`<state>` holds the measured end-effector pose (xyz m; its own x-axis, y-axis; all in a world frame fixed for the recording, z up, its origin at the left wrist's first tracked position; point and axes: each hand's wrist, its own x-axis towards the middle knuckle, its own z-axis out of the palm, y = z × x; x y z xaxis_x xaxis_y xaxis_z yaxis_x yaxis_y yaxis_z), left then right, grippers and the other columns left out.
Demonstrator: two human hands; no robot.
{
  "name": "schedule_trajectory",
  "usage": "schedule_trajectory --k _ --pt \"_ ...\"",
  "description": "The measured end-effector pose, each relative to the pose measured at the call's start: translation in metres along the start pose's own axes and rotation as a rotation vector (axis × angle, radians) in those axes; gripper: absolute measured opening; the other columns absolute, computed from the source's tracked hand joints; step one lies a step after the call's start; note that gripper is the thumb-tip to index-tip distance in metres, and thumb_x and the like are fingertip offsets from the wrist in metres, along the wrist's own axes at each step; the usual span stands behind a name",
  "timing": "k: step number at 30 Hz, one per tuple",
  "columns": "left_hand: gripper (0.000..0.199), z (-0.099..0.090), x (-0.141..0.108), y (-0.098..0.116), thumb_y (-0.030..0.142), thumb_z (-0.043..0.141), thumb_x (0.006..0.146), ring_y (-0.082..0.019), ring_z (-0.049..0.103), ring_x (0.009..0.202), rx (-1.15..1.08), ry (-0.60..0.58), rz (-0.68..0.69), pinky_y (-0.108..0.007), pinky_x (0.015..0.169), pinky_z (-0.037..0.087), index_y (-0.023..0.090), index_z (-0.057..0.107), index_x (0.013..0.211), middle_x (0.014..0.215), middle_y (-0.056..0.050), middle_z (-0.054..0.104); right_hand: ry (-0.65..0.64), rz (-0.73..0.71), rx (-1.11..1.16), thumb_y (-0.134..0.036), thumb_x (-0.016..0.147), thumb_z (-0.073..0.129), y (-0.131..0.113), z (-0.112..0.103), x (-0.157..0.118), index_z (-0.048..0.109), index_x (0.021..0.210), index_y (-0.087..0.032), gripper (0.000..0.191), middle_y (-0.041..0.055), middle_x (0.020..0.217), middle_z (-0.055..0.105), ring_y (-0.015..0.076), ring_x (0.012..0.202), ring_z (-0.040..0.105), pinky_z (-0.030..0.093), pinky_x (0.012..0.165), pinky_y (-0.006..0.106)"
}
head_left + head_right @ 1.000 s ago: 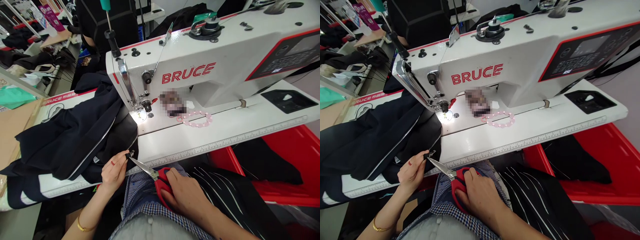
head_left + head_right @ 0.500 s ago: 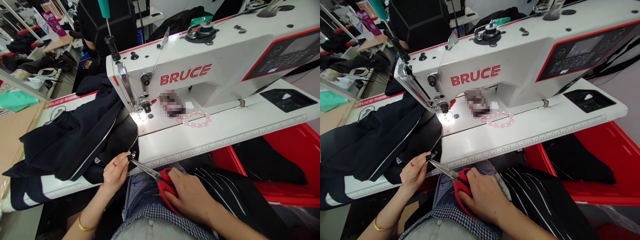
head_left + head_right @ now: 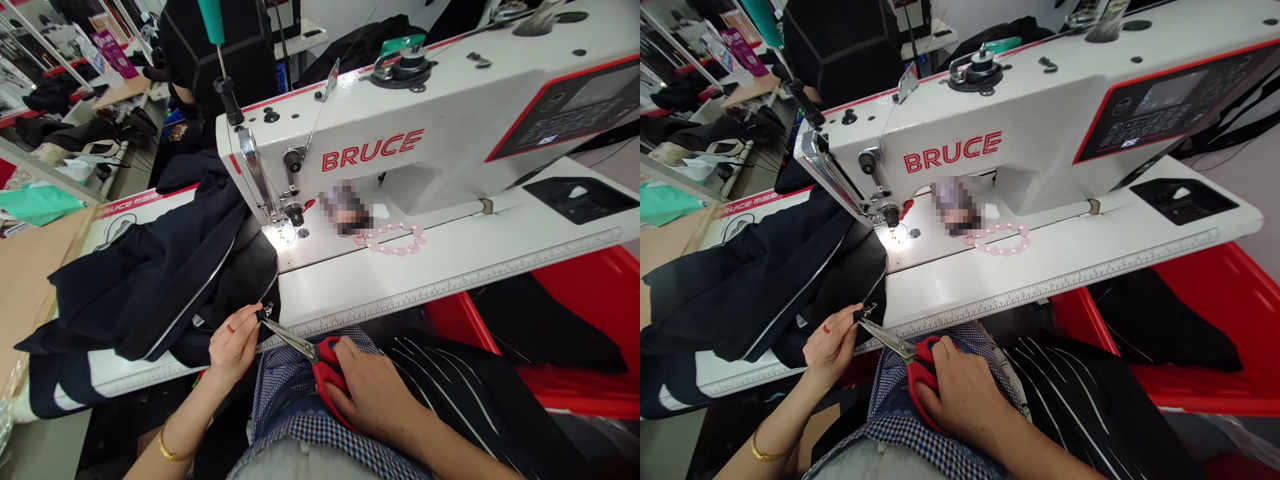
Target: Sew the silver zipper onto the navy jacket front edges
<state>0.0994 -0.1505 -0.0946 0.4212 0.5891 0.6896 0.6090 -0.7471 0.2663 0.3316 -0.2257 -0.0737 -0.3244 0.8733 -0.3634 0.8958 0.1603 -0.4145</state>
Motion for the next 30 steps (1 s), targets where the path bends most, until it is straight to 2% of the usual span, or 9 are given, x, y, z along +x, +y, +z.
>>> schedule_trajectory --k 6,16,21,30 --pt "0.027 -0.001 -0.001 0.000 0.000 0.053 0.077 -0.018 0.063 0.089 0.009 -0.007 -0.022 -0.031 0.077 0.054 0.013 0.059 0.099 0.097 -0.012 0.066 -0.013 -0.038 0.020 -0.036 0.087 0.040 0.000 0.004 0.001 0.049 0.091 -0.017 0.021 0.0070 0.088 0.058 0.0234 0.070 0.060 0.033 0.054 0.029" --pt "0.028 0.001 -0.003 0.000 -0.001 0.055 0.075 -0.018 0.063 0.090 0.065 0.026 0.043 -0.034 0.077 0.056 0.012 0.057 0.099 0.096 -0.013 0.066 -0.054 -0.006 -0.055 -0.030 0.086 0.041 -0.008 0.007 0.003 0.047 0.090 -0.017 0.015 0.0079 0.088 0.058 0.0210 0.068 0.061 0.033 0.052 0.027" --pt "0.028 0.002 -0.005 -0.001 -0.001 0.057 0.074 -0.019 0.063 0.090 0.092 0.017 0.042 -0.035 0.078 0.057 0.012 0.057 0.098 0.095 -0.012 0.066 -0.022 0.043 -0.090 -0.030 0.084 0.046 -0.009 0.010 0.005 0.047 0.089 -0.017 0.014 0.0087 0.088 0.057 0.0204 0.067 0.060 0.034 0.052 0.027" --pt "0.025 0.001 -0.003 0.000 0.001 0.054 0.076 -0.018 0.064 0.088 0.049 -0.002 -0.006 -0.033 0.080 0.055 0.012 0.058 0.098 0.094 -0.011 0.066 -0.068 -0.035 -0.002 -0.029 0.086 0.040 -0.008 0.007 0.009 0.049 0.093 -0.016 0.017 0.0090 0.091 0.058 0.0217 0.070 0.060 0.038 0.056 0.029"
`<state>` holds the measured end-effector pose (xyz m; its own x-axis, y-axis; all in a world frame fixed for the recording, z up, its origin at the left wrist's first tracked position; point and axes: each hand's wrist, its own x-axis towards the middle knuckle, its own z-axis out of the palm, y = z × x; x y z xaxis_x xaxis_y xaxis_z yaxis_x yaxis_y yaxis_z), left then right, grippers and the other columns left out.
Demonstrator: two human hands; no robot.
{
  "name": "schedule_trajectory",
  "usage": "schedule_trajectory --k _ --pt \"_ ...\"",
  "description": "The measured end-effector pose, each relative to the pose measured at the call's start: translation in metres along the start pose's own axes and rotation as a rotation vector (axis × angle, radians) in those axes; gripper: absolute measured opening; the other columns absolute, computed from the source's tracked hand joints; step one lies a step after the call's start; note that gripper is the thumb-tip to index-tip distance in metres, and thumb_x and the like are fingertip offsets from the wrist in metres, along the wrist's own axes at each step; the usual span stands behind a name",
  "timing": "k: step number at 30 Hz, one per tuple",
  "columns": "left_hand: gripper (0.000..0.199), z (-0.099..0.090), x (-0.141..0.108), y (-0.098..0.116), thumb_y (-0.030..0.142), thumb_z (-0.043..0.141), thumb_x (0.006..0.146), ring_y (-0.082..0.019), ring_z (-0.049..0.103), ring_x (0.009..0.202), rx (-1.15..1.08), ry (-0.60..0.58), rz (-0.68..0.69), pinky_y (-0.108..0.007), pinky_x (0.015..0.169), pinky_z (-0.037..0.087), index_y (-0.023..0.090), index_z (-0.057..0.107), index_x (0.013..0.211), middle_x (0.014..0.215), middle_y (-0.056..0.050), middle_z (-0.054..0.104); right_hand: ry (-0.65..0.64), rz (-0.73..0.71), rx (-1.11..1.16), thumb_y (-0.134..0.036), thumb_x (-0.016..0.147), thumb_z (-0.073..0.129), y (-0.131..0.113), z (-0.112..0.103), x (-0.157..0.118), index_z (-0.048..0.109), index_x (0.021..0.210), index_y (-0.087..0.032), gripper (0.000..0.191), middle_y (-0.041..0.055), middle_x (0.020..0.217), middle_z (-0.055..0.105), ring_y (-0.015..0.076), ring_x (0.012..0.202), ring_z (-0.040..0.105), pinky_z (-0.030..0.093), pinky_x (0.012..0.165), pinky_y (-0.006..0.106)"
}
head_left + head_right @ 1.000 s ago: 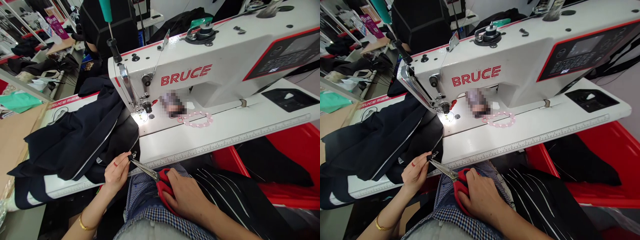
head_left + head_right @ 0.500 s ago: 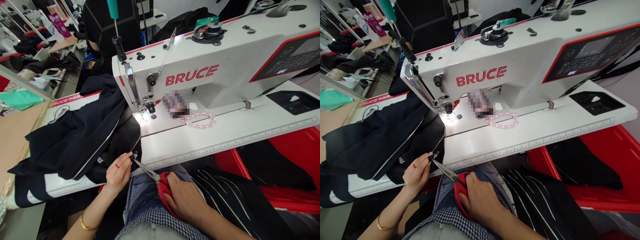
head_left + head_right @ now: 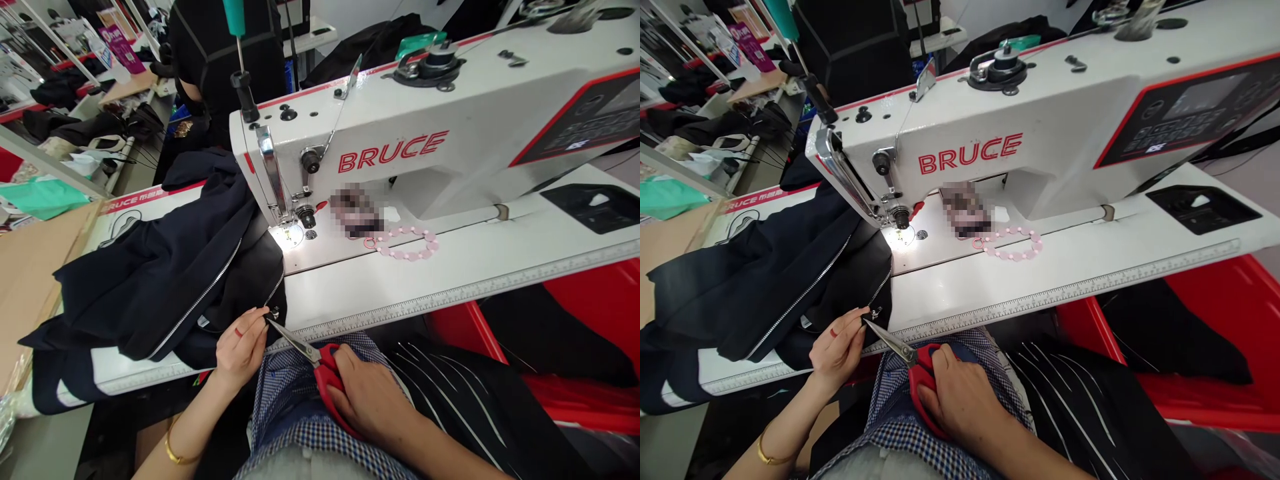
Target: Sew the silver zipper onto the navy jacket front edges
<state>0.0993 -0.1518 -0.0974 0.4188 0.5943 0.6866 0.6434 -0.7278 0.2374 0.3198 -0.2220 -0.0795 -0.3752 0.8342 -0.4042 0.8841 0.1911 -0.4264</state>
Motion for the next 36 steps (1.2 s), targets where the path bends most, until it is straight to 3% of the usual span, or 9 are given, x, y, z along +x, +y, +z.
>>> schedule_trajectory --k 2,5,10,14,21,25,30,34,36 --pt "0.025 -0.001 0.001 0.000 0.001 0.053 0.077 -0.017 0.064 0.087 -0.006 0.000 -0.037 -0.032 0.079 0.055 0.013 0.058 0.098 0.093 -0.010 0.067 0.067 -0.009 0.064 -0.029 0.087 0.038 0.010 -0.002 -0.003 0.048 0.091 -0.017 0.017 0.0076 0.088 0.059 0.0202 0.068 0.060 0.039 0.057 0.028" --pt "0.021 -0.003 0.001 0.000 0.003 0.051 0.077 -0.017 0.064 0.085 -0.021 -0.011 -0.069 -0.030 0.078 0.054 0.014 0.058 0.094 0.090 -0.009 0.067 0.300 0.081 0.106 -0.032 0.087 0.036 0.040 -0.010 -0.010 0.049 0.090 -0.018 0.020 0.0065 0.084 0.059 0.0195 0.070 0.060 0.041 0.059 0.028" --pt "0.008 -0.004 0.001 -0.001 0.012 0.055 0.079 -0.014 0.063 0.078 -0.064 -0.054 -0.027 -0.024 0.073 0.052 0.015 0.057 0.086 0.083 -0.006 0.066 0.645 0.489 -0.137 -0.041 0.087 0.036 0.116 -0.044 -0.024 0.053 0.101 -0.016 0.033 0.0089 0.095 0.061 0.0236 0.078 0.062 0.044 0.058 0.031" --pt "0.010 -0.004 0.003 0.004 0.025 0.053 0.082 -0.013 0.063 0.074 0.001 -0.031 -0.048 -0.020 0.067 0.052 0.017 0.059 0.083 0.085 -0.006 0.062 0.649 0.651 -0.257 -0.046 0.089 0.030 0.166 -0.082 -0.030 0.051 0.112 -0.016 0.043 0.0100 0.107 0.059 0.0244 0.080 0.063 0.046 0.059 0.034" --pt "0.025 -0.017 -0.002 0.018 0.037 0.039 0.089 -0.011 0.066 0.065 0.167 -0.008 -0.203 -0.012 0.055 0.052 0.020 0.058 0.089 0.079 -0.002 0.065 0.657 0.485 -0.208 -0.038 0.086 0.037 0.208 -0.119 -0.015 0.049 0.118 -0.014 0.042 0.0118 0.116 0.056 0.0260 0.099 0.058 0.046 0.078 0.037" --pt "0.022 -0.025 -0.008 0.019 0.031 0.037 0.090 -0.012 0.068 0.069 0.241 0.008 -0.148 -0.013 0.061 0.054 0.022 0.057 0.094 0.081 0.001 0.069 0.634 0.422 -0.173 -0.034 0.083 0.042 0.223 -0.130 -0.008 0.053 0.114 -0.013 0.038 0.0125 0.113 0.059 0.0255 0.103 0.057 0.044 0.084 0.035" --pt "0.020 -0.025 -0.016 0.019 0.032 0.041 0.088 -0.011 0.068 0.070 0.193 0.010 -0.192 -0.012 0.063 0.053 0.023 0.058 0.090 0.080 0.004 0.069 0.652 0.371 -0.199 -0.024 0.082 0.043 0.210 -0.138 -0.004 0.055 0.111 -0.008 0.036 0.0168 0.113 0.059 0.0267 0.107 0.054 0.041 0.089 0.037" --pt "0.020 -0.016 -0.021 0.018 0.034 0.043 0.087 -0.012 0.068 0.069 0.155 0.040 -0.266 -0.013 0.062 0.054 0.022 0.060 0.088 0.079 0.003 0.069 0.668 0.288 -0.207 -0.021 0.087 0.035 0.143 -0.121 0.008 0.055 0.109 -0.012 0.031 0.0114 0.108 0.061 0.0192 0.099 0.057 0.043 0.086 0.031" --pt "0.022 -0.011 -0.023 0.017 0.035 0.043 0.087 -0.013 0.068 0.070 0.141 0.033 -0.298 -0.014 0.062 0.054 0.022 0.060 0.089 0.080 0.002 0.069 0.612 0.099 -0.155 -0.025 0.089 0.036 0.104 -0.107 0.019 0.055 0.108 -0.020 0.027 0.0029 0.104 0.062 0.0125 0.085 0.060 0.045 0.079 0.024"
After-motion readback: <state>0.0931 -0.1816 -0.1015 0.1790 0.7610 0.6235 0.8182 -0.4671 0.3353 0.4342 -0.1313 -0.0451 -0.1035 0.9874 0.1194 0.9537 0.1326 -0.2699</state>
